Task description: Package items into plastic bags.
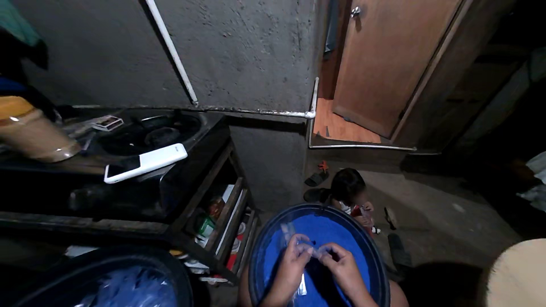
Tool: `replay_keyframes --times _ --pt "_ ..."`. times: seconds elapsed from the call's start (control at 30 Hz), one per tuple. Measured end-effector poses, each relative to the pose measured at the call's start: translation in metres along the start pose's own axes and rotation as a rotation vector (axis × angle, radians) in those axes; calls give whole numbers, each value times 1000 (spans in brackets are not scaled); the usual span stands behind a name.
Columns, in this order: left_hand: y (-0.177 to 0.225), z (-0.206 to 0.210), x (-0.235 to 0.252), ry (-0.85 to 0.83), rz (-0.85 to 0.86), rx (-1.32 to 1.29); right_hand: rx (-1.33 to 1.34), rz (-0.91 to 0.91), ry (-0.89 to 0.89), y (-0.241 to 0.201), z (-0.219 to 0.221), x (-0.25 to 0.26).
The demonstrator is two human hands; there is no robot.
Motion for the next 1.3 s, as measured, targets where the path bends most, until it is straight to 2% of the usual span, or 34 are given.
replay_keyframes --times 0.13,0.27,0.33,0.43,0.5,0.6,0.77,0.93,1.0,1.3 --pt "12 -2 0 73 47 475 -107 75 -25 -11 -2 2" --pt "19 3 -1 96 130 615 -194 23 -19 -15 -1 9" --pt "16 1 0 120 119 532 -218 -127 -3 -17 1 8" --pt "12 -5 4 133 10 225 -152 -345 -25 -17 3 7" --pt "10 -6 4 121 -23 177 -96 -307 -70 -14 4 9" --pt "8 -6 3 114 -37 259 -107 -198 -104 -12 3 11" --pt "-2 -11 3 104 -140 82 3 -321 -72 -19 1 8" --pt "-4 -2 0 -101 -119 73 322 -39 -22 -12 1 12" --pt "-7 0 -2 -112 -121 18 381 18 -16 -9 2 15" --pt "-18 13 -18 -101 -310 -309 152 4 4 -7 -23 39"
Point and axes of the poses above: each hand's wrist, its own x-axis towards the middle knuckle, its own z-axis out of the palm, y = z × x, the point moved 5 cm from there along x, towards the middle knuckle, and after that the axes turned 9 degrees about -y, right-handed, at the moved point
